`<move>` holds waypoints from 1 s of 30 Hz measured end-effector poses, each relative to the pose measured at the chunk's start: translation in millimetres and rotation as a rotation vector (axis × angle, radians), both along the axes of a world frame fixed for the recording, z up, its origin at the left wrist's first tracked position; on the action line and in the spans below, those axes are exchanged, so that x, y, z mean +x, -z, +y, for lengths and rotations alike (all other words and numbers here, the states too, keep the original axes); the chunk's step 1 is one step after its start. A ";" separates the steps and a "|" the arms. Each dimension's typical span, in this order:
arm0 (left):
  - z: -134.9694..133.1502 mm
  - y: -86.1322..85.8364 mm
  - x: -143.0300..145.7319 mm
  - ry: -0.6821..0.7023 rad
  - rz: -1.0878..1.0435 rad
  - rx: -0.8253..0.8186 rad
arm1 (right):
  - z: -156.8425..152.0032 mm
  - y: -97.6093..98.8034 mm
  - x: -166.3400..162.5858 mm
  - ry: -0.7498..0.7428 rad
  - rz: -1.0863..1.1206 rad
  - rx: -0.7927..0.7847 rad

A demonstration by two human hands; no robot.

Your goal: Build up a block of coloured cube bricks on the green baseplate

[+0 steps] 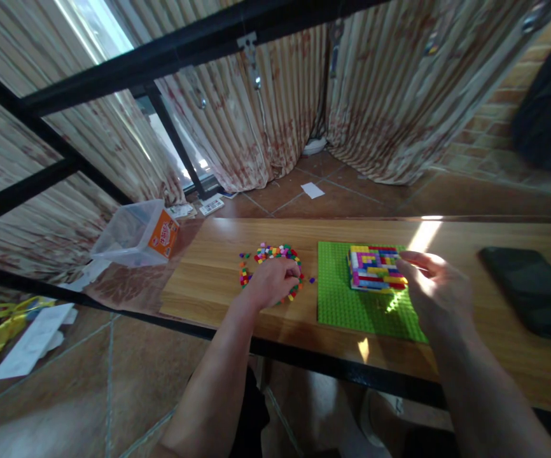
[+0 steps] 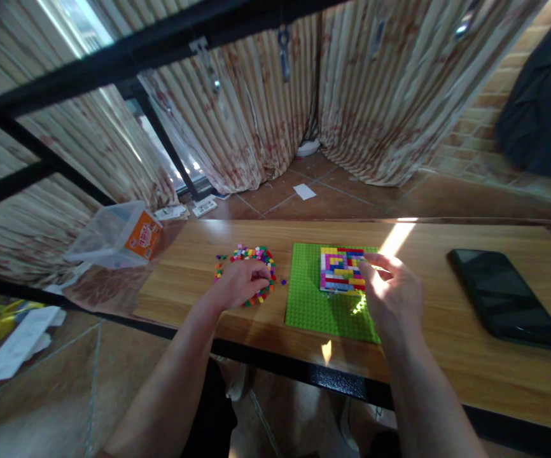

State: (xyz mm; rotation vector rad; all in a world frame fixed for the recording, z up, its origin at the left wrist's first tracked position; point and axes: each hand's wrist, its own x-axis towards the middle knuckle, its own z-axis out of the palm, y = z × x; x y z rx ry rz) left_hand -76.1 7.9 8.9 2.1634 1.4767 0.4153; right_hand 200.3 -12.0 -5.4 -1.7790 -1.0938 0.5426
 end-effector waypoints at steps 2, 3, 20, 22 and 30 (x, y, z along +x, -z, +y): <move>1.0 0.1 3.2 0.000 -0.085 0.016 | -0.1 -0.3 -0.7 -0.002 0.008 0.029; 1.1 0.5 6.6 0.003 -0.136 0.022 | 0.0 0.3 -0.5 -0.004 0.014 0.039; -5.7 20.1 103.3 0.035 -0.521 0.278 | 0.9 2.4 2.5 -0.024 0.097 0.048; -5.0 20.4 105.4 0.043 -0.506 0.289 | 1.1 2.1 2.5 -0.021 0.096 0.043; -4.3 18.8 107.5 0.073 -0.452 0.238 | 1.9 3.3 3.1 -0.036 0.066 0.041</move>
